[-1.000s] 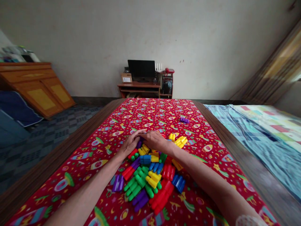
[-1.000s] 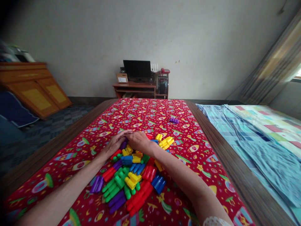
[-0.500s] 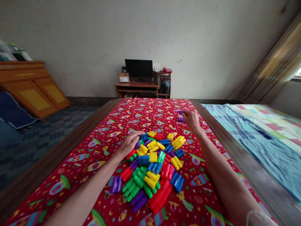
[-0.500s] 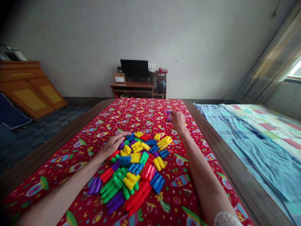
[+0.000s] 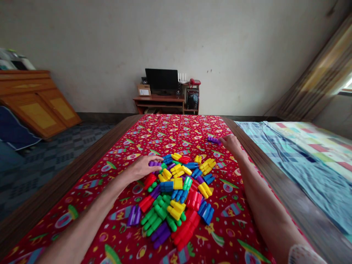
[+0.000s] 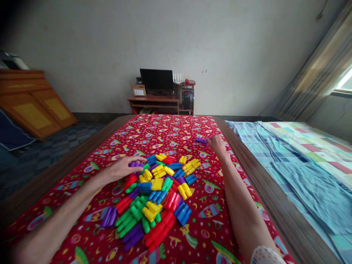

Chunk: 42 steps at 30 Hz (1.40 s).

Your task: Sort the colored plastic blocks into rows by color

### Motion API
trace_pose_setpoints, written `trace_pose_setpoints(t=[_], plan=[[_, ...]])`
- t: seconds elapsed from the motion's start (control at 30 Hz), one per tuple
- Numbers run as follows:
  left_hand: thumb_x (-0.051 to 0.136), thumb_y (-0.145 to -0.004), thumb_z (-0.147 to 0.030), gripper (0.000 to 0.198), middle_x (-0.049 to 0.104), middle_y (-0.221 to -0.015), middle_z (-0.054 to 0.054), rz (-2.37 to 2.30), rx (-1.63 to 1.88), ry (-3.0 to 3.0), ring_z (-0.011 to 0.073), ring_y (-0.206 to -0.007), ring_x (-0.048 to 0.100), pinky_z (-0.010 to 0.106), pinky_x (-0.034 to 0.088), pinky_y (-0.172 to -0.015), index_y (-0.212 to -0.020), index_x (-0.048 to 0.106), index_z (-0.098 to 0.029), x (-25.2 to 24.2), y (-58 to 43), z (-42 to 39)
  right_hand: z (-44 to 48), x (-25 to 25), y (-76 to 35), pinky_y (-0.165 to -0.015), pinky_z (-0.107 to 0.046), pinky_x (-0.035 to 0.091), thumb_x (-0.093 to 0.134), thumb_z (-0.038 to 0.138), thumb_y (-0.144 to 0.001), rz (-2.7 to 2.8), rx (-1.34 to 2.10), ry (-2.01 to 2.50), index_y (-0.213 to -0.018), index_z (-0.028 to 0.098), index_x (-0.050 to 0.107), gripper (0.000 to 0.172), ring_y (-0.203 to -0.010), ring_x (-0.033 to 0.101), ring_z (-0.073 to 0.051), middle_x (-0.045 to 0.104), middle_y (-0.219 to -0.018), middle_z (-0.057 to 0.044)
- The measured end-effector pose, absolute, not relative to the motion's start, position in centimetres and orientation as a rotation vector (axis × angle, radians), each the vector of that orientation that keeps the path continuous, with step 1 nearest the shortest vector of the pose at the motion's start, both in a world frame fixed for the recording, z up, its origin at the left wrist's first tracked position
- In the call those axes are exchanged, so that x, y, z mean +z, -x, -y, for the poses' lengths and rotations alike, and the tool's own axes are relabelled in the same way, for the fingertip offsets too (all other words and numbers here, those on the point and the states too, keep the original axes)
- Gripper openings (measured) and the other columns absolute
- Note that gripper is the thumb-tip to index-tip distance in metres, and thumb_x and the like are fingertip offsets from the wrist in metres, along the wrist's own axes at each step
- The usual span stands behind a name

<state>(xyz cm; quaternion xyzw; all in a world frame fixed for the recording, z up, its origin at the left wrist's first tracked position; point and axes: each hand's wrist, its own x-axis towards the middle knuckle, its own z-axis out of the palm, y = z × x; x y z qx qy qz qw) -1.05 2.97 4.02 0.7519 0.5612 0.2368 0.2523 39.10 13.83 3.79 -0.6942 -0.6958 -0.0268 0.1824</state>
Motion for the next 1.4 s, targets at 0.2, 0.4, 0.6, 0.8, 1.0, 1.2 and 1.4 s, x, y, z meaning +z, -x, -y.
trace_pose_setpoints(t=[0.2,0.4,0.6,0.8,1.0,1.2,1.4], plan=[[0.064,-0.073,-0.051,0.055,0.059,-0.051,-0.006,-1.527,0.782,-1.747,0.0123,-0.040,0.048,0.022,0.037,-0.038,-0.117,0.067,-0.019,6.0,0.0,-1.9,-14.1,3.2,-38.7,-0.069,-0.026,0.045,0.054,0.027,-0.088,1.998,-0.079,1.964,-0.107,0.020,0.074,0.028,-0.090,0.067,-0.024,0.074,-0.095,-0.012],[0.067,-0.072,-0.048,0.053,0.065,-0.063,-0.002,-1.423,0.894,-1.643,0.0110,-0.046,0.049,0.021,0.038,-0.040,-0.115,0.067,-0.017,5.7,-0.6,-1.7,-14.7,2.2,-39.0,-0.065,-0.024,0.043,0.047,0.011,-0.086,2.038,-0.054,1.956,-0.105,0.010,0.074,0.032,-0.082,0.068,-0.022,0.074,-0.087,-0.012],[0.075,-0.068,-0.042,0.059,0.073,-0.093,0.004,-1.295,0.945,-1.585,0.0187,-0.076,0.067,0.027,0.052,-0.065,-0.119,0.063,-0.016,5.3,-1.2,-1.6,-14.4,2.9,-38.9,-0.065,-0.024,0.041,0.055,0.017,-0.087,2.192,-0.021,1.914,-0.096,0.012,0.074,0.022,-0.078,0.067,-0.021,0.073,-0.083,-0.012],[0.079,-0.063,-0.039,0.070,0.071,-0.107,0.009,-1.204,1.014,-1.531,0.0260,-0.096,0.068,0.035,0.055,-0.079,-0.126,0.057,-0.016,5.4,-2.2,-1.2,-13.9,3.7,-38.8,-0.068,-0.027,0.043,0.048,0.022,-0.094,2.155,-0.067,1.928,-0.101,0.011,0.071,0.027,-0.085,0.067,-0.025,0.073,-0.091,-0.018],[0.082,-0.057,-0.033,0.086,0.072,-0.096,0.004,-1.143,1.095,-1.404,0.0218,-0.087,0.070,0.033,0.055,-0.080,-0.134,0.045,-0.018,4.8,-3.7,-1.3,-10.9,8.2,-33.0,-0.073,-0.029,0.049,0.050,0.029,-0.096,2.253,0.162,1.333,-0.113,0.012,0.070,0.031,-0.088,0.069,-0.023,0.074,-0.096,-0.013],[0.078,-0.067,-0.036,0.085,0.073,-0.101,0.005,-1.140,1.087,-1.384,0.0232,-0.096,0.070,0.032,0.056,-0.081,-0.140,0.038,-0.020,5.2,-4.8,0.0,-4.8,9.5,-24.1,-0.082,-0.027,0.050,0.065,0.017,-0.086,2.710,0.552,0.415,-0.125,0.018,0.062,0.039,-0.099,0.066,-0.019,0.069,-0.115,-0.010],[0.063,-0.083,-0.043,0.066,0.067,-0.120,0.013,-1.180,1.099,-1.636,0.0245,-0.100,0.068,0.036,0.058,-0.080,-0.139,0.041,-0.018,4.5,-4.3,-0.4,-7.2,8.2,-25.2,-0.070,-0.022,0.045,0.058,0.016,-0.089,2.615,0.414,0.567,-0.108,0.016,0.068,0.021,-0.077,0.064,-0.013,0.073,-0.092,-0.005]])
